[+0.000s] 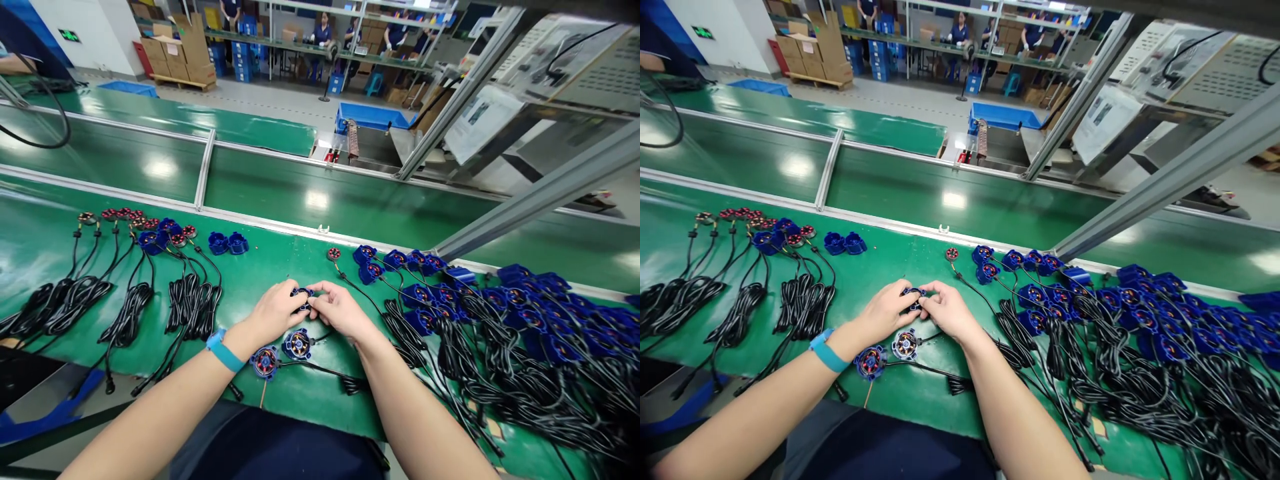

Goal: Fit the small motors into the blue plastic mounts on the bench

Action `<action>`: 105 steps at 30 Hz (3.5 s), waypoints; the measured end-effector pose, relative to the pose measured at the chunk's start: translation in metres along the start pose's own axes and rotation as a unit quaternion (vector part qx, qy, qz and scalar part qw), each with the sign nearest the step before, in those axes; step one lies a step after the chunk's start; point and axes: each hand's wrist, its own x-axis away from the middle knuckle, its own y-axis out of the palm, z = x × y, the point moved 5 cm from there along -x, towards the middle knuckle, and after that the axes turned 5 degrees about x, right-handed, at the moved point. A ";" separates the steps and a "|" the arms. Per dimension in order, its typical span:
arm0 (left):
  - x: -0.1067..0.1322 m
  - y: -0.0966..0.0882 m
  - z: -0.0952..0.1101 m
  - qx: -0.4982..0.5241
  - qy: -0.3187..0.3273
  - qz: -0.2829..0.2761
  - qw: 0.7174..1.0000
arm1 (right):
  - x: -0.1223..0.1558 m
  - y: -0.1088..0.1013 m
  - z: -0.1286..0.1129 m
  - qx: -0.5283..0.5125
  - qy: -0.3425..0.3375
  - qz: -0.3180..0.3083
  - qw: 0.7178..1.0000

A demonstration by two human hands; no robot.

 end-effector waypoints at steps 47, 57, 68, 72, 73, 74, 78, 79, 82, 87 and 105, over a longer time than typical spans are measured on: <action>0.005 -0.008 0.000 0.002 0.080 0.083 0.993 | 0.014 -0.007 -0.009 0.230 -0.076 0.144 0.959; 0.007 -0.020 -0.005 0.086 0.054 0.110 0.989 | -0.055 -0.051 -0.028 0.503 0.007 0.295 0.812; 0.009 -0.009 0.005 0.007 0.067 0.051 0.996 | -0.063 -0.034 -0.019 0.460 -0.094 0.244 0.849; 0.006 -0.003 0.006 0.011 0.050 0.040 0.998 | -0.064 -0.031 -0.014 0.441 -0.112 0.246 0.856; 0.005 -0.002 0.006 0.014 0.042 0.042 0.998 | -0.064 -0.031 -0.013 0.437 -0.113 0.245 0.858; 0.004 -0.001 0.006 0.018 0.036 0.042 0.998 | -0.065 -0.030 -0.013 0.434 -0.112 0.243 0.860; 0.001 0.000 0.006 0.044 0.034 0.033 0.998 | -0.058 -0.030 -0.018 0.427 -0.111 0.245 0.863; 0.000 0.000 0.005 0.052 0.035 0.035 0.997 | -0.052 -0.031 -0.021 0.427 -0.120 0.258 0.859; 0.002 -0.001 0.001 0.077 0.036 0.057 0.995 | -0.022 -0.033 -0.030 0.385 -0.170 0.290 0.859; 0.006 0.002 -0.002 0.102 0.048 0.099 0.989 | 0.013 -0.015 -0.031 0.328 -0.158 0.194 0.911; 0.003 0.014 0.002 0.053 0.025 0.067 0.996 | -0.004 0.003 -0.031 0.475 -0.025 0.163 0.865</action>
